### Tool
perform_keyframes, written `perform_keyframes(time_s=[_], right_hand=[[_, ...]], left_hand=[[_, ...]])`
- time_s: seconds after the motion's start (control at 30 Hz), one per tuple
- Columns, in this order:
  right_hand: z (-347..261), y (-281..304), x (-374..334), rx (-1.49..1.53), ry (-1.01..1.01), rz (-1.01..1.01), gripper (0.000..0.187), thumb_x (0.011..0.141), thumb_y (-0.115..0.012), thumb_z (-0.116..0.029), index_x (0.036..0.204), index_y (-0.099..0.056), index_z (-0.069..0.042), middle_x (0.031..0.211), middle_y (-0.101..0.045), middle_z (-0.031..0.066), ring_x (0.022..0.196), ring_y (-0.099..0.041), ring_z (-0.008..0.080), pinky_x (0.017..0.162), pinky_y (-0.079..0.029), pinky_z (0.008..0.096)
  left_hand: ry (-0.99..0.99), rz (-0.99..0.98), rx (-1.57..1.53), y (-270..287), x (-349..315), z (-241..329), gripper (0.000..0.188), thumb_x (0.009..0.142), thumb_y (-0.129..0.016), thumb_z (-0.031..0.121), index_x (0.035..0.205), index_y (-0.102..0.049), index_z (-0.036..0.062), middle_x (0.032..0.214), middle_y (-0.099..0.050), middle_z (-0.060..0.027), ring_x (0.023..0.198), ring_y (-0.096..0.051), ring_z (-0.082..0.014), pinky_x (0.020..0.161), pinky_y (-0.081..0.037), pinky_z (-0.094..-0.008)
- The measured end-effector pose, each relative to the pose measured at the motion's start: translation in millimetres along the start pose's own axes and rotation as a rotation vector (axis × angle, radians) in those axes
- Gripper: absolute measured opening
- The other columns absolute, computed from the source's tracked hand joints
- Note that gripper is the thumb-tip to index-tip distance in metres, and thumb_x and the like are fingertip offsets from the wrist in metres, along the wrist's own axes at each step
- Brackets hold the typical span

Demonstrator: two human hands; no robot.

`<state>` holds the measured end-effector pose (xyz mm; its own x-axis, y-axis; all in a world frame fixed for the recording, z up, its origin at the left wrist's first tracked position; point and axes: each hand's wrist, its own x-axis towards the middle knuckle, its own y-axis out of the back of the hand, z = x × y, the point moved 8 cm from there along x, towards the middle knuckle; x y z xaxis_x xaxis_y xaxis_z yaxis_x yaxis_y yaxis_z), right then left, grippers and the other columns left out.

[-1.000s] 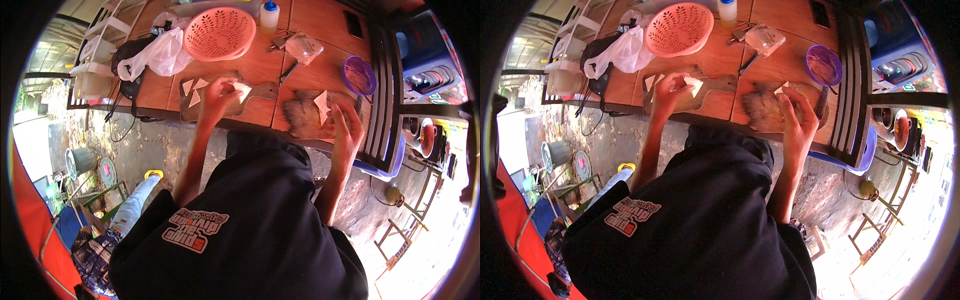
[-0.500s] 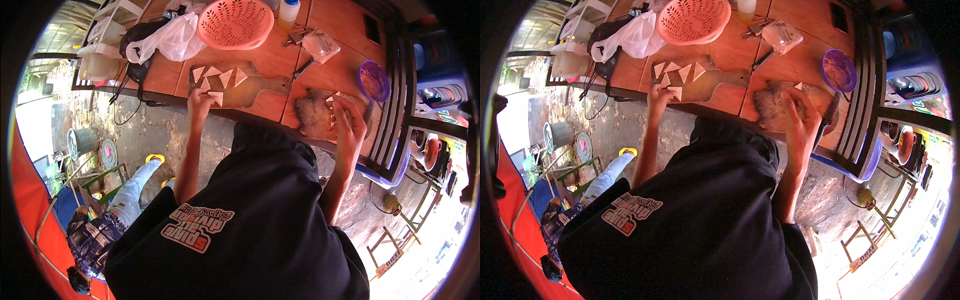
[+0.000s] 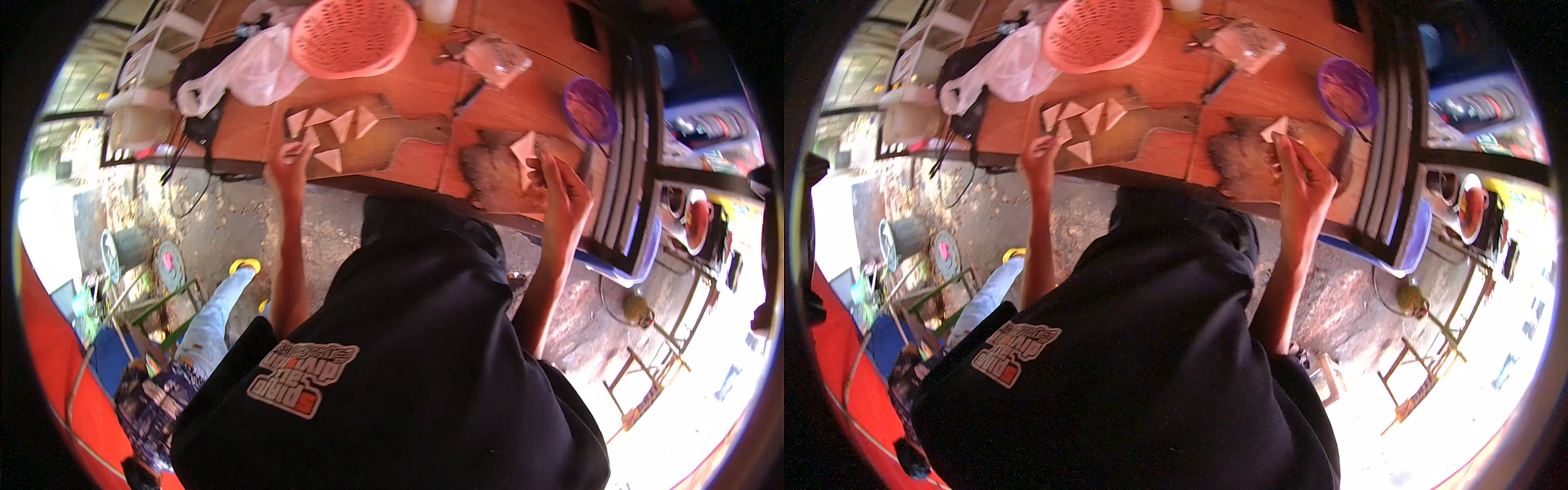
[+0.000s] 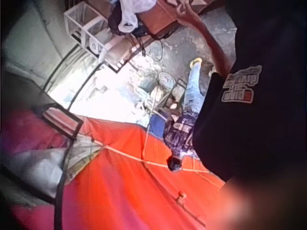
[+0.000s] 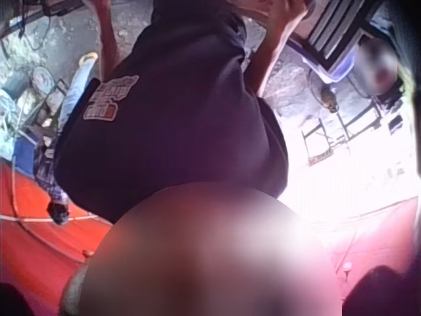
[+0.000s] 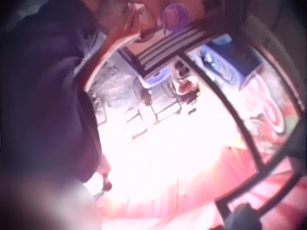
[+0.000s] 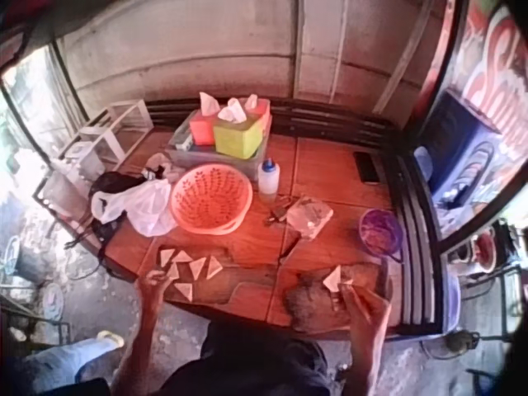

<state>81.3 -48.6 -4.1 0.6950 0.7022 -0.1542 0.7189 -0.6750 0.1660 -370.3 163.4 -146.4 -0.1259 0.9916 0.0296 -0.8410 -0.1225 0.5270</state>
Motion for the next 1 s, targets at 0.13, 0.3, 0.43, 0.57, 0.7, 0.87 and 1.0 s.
perform_keyframes(time_s=[0.13,0.3,0.43,0.57,0.7,0.87,1.0], right_hand=[[-2.0,58.3,3.2,-0.043,0.121,0.306,0.018,0.089,-0.074,-0.017,0.091,-0.075,0.002,0.074,-0.069,0.0027,0.066,-0.057,0.006,0.064,-0.043,0.0203],[2.5,89.2,-2.3,-0.047,-0.056,0.41,0.027,0.093,-0.068,-0.023,0.099,-0.072,0.003,0.087,-0.071,0.0093,0.081,-0.064,0.0117,0.076,-0.048,0.0237],[-30.5,41.4,-2.2,0.09,0.262,0.181,0.044,0.102,-0.052,-0.029,0.131,-0.057,0.004,0.126,-0.061,0.0176,0.119,-0.056,0.0206,0.102,-0.042,0.0321],[-33.4,6.2,7.1,0.047,0.178,0.128,0.062,0.104,-0.04,-0.04,0.147,-0.034,0.004,0.15,-0.04,0.0217,0.14,-0.038,0.0286,0.114,-0.029,0.0351],[-16.8,-16.4,25.4,-0.085,0.076,0.159,0.072,0.104,-0.031,-0.048,0.153,-0.017,0.003,0.159,-0.02,0.0232,0.148,-0.02,0.0344,0.12,-0.015,0.0364],[-51.3,-49.5,-3.2,-0.479,0.96,0.302,0.068,0.106,-0.026,-0.038,0.152,-0.004,0.007,0.159,-0.002,0.0316,0.149,-0.004,0.0432,0.121,-0.01,0.0458],[-34.4,-66.8,-3.7,-0.099,0.578,0.036,0.072,0.106,-0.022,-0.045,0.153,0.002,0.004,0.159,0.001,0.0304,0.149,0.004,0.0396,0.12,-0.01,0.0462]], left_hand=[[0.09,-0.15,-0.259,-28.2,-3.3,64.1,0.033,0.083,-0.078,0.026,0.103,-0.069,0.0012,0.089,-0.071,-0.0085,0.076,-0.065,-0.013,0.071,-0.051,-0.0291],[-0.083,-0.677,-0.632,-99.7,-50.1,203.7,0.06,0.103,-0.04,0.049,0.137,-0.051,0.0017,0.096,-0.071,-0.013,0.082,-0.066,-0.0169,0.079,-0.051,-0.032],[-0.207,-1.102,-0.79,-149.0,-111.8,283.8,0.087,0.097,-0.021,0.069,0.156,-0.016,0.0054,0.114,-0.068,-0.019,0.103,-0.066,-0.0252,0.099,-0.043,-0.0388],[-0.555,-1.143,-0.599,-165.1,-151.6,330.9,0.095,0.094,-0.031,0.073,0.157,-0.008,0.006,0.122,-0.063,-0.0243,0.113,-0.062,-0.0331,0.105,-0.039,-0.0434],[-0.703,-1.101,-0.319,-164.2,-176.9,340.8,0.108,0.088,-0.039,0.077,0.156,-0.001,0.0015,0.145,-0.039,-0.0336,0.129,-0.048,-0.0447,0.104,-0.039,-0.0479],[-0.589,-1.122,-0.381,-171.5,-174.4,331.1,0.105,0.091,-0.036,0.074,0.155,0.006,0.0008,0.157,-0.016,-0.0305,0.143,-0.026,-0.0442,0.113,-0.028,-0.0465],[-0.609,-1.056,-0.458,-172.2,-164.1,331.1,0.1,0.093,-0.03,0.072,0.155,0.004,0.0001,0.161,-0.004,-0.0271,0.149,-0.012,-0.0404,0.117,-0.019,-0.0467]])
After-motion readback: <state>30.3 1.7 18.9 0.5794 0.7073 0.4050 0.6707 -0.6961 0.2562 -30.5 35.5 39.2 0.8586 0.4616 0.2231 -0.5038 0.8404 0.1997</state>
